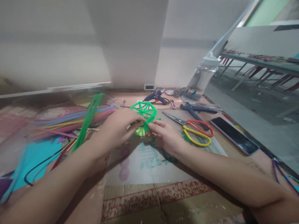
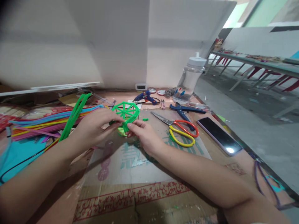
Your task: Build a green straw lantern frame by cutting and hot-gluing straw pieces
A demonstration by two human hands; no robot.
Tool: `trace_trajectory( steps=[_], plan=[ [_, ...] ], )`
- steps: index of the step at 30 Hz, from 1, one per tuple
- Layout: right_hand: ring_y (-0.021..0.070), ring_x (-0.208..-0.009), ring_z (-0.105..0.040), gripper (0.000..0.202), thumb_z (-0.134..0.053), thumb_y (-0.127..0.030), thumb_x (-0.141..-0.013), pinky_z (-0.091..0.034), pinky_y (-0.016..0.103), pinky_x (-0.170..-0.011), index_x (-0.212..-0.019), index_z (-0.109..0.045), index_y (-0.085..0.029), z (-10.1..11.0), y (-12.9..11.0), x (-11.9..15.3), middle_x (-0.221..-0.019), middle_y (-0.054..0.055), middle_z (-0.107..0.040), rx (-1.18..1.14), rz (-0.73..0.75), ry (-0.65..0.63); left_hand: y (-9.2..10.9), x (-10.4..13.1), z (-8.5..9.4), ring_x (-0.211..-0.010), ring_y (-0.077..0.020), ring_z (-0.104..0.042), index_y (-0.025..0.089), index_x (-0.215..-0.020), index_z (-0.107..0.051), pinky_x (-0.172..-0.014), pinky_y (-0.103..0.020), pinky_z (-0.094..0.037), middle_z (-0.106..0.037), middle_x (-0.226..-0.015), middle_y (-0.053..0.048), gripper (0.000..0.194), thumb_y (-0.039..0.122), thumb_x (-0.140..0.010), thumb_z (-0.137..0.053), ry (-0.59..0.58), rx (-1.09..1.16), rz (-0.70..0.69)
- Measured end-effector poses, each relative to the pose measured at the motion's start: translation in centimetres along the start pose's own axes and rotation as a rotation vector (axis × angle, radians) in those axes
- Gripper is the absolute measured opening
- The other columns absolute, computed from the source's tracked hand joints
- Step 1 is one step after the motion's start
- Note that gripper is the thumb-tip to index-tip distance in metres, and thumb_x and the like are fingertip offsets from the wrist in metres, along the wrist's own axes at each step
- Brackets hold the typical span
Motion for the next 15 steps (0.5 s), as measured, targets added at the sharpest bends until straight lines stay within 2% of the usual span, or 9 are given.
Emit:
trace_trajectory(
  steps=[9, 15],
  plan=[
    [0.0128, -0.062, -0.058, 0.034, -0.090, -0.047, -0.066, -0.045, 0.028, -0.062, -0.074, -0.071, -0.020, 0.25, 0.41, 0.09, -0.067, -0.002, -0.067, -0.005, -0.010, 0.068, -0.07, 0.25, -0.41, -0.088, -0.0224, -0.071, 0.022, -0.100, -0.071, -0.079, -0.036, -0.051, -0.078, -0.093, -0.004, 0.013, 0.026, -0.102, -0.059, -0.024, 0.029, 0.027],
    [0.0114, -0.061, -0.059, 0.036, -0.093, -0.046, -0.063, -0.046, 0.028, -0.064, -0.073, -0.071, -0.019, 0.25, 0.39, 0.15, -0.070, -0.002, -0.068, -0.023, -0.010, 0.093, 0.58, 0.03, -0.08, -0.087, -0.0224, -0.071, 0.021, -0.098, -0.071, -0.077, -0.036, -0.051, -0.078, -0.091, -0.004, 0.013, 0.024, -0.101, -0.059, -0.020, 0.032, -0.001]
  ],
)
Point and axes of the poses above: each hand's wrist, its own x-axis away from the middle knuckle, its own z-axis out of the back of the hand, y = z × x, the point moved 7 cm from there along -x, towards the middle knuckle
